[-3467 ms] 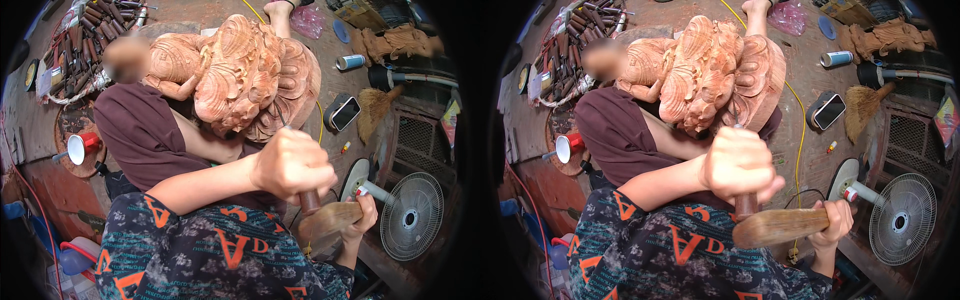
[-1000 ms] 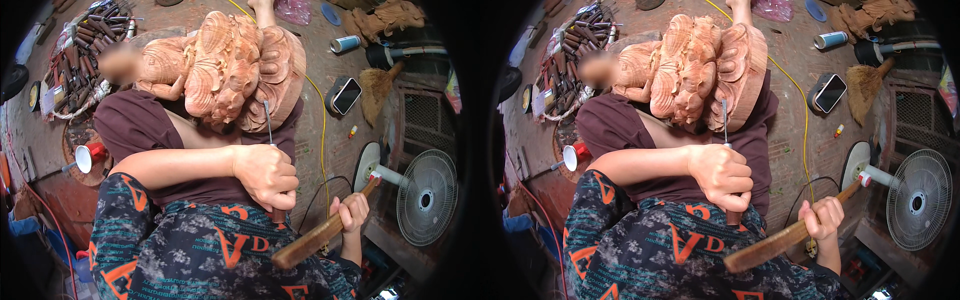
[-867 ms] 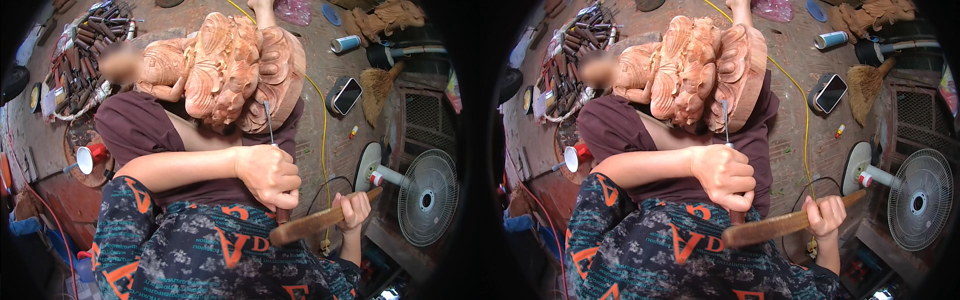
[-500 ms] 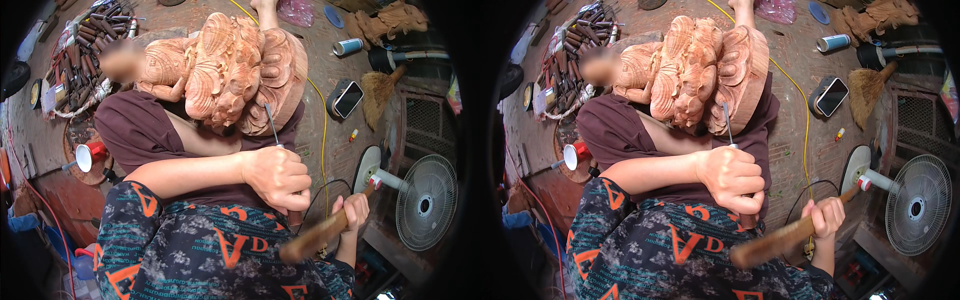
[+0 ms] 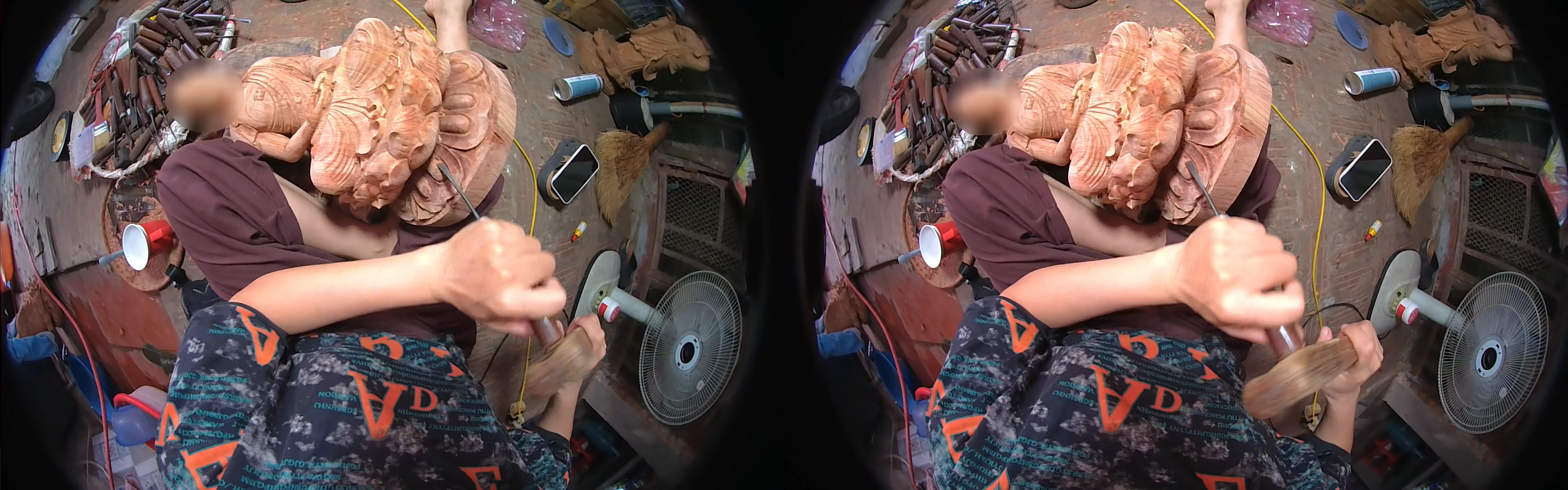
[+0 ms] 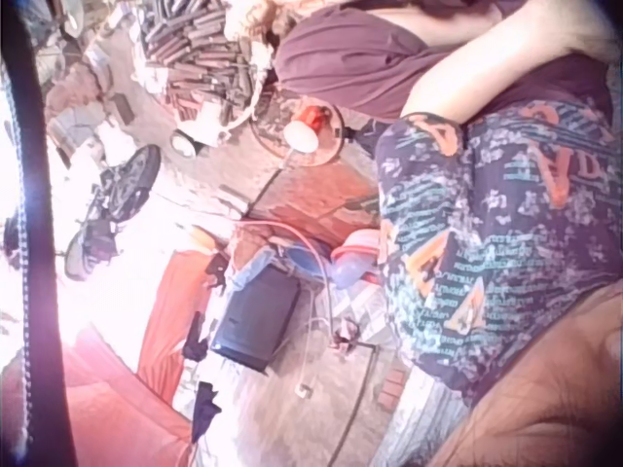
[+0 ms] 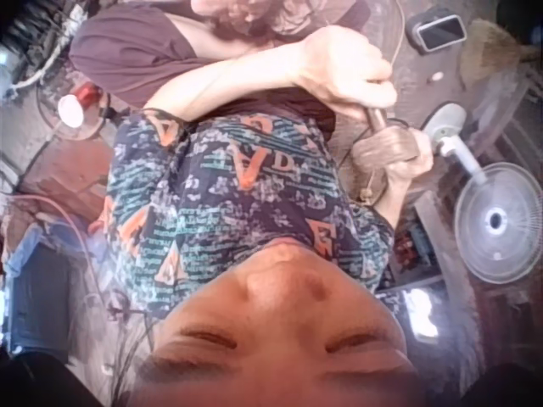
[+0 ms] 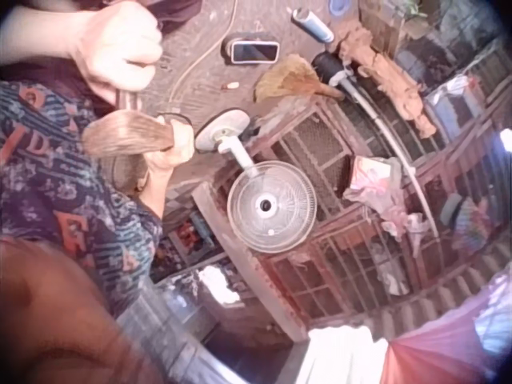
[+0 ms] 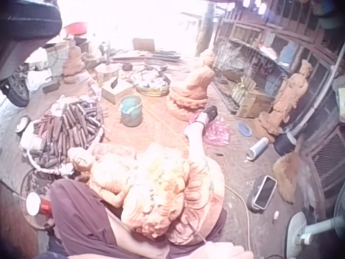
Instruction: The person sits on the floor and carves a large wooden statue of a reclining figure. They use a chisel and a wooden mallet to chip away wood from the statue's back and side, occasionally switching tools and adjusting their position.
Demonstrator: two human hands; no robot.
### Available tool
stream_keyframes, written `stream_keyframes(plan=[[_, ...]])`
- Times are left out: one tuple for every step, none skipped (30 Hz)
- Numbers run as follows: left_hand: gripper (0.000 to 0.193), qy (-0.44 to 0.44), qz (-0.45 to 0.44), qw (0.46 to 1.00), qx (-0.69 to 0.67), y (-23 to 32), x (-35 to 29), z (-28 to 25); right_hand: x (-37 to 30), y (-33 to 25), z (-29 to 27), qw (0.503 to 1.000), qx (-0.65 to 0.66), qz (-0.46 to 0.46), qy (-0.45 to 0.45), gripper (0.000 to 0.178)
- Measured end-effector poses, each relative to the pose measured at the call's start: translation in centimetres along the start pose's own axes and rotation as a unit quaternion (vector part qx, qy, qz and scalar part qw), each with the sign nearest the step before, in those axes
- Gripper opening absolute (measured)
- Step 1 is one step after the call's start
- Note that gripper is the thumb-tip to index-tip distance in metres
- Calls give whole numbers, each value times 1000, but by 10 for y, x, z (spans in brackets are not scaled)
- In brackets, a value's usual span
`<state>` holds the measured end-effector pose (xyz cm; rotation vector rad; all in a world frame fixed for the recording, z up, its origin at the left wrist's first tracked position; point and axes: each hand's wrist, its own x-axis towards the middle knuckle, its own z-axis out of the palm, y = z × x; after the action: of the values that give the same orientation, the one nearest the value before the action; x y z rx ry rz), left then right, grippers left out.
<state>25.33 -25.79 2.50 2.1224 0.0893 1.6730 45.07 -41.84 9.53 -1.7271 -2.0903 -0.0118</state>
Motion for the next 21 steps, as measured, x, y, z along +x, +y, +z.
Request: stream_keyframes(plan=[[35,-9,-13,1000,13,-3,0,-2,-1,-7,0,999,-44,23,-7,37],[36,0,-23,1000,20,-4,2,-3,1,-3,2,999,31,9,18,39],[36,11,-35,999,22,-4,5,-3,3,1,5,994,102,-1,39,41],[36,22,-46,998,24,-3,7,-4,3,4,6,983,173,-11,61,42],[35,19,-37,999,10,-1,8,-4,-2,5,4,984,170,13,58,37],[33,18,-36,999,-5,4,9,-3,0,5,4,983,172,27,58,38],[33,16,-34,999,-6,6,9,0,2,5,3,982,174,41,58,39],[33,14,-31,999,-9,6,9,2,3,4,2,981,175,57,59,41],[33,17,-33,999,-10,6,9,2,8,3,5,980,181,37,68,44],[33,20,-35,999,-11,6,9,2,10,3,7,976,203,21,70,43],[33,22,-37,999,-11,7,9,2,11,4,8,971,226,6,71,43],[33,23,-38,999,-10,6,9,2,12,4,9,966,249,-9,73,43],[33,24,-40,999,-10,6,10,2,10,2,5,987,159,6,27,42],[33,25,-39,999,-8,4,11,1,9,-2,-1,997,66,20,-19,41],[33,25,-40,999,-4,4,10,2,10,-4,-2,998,48,31,-29,40],[33,24,-40,999,-1,3,8,4,11,-6,-3,998,29,41,-40,39],[33,24,-41,999,3,2,7,5,12,-9,-2,995,85,48,-15,36],[34,22,-43,999,6,3,7,6,11,-5,3,986,165,31,22,34],[34,20,-46,999,8,4,9,5,10,-1,8,968,243,9,57,33],[35,23,-50,998,10,3,11,3,11,-4,4,988,152,30,15,34],[35,31,-63,998,9,1,12,2,13,-10,-2,997,59,51,-28,35]])
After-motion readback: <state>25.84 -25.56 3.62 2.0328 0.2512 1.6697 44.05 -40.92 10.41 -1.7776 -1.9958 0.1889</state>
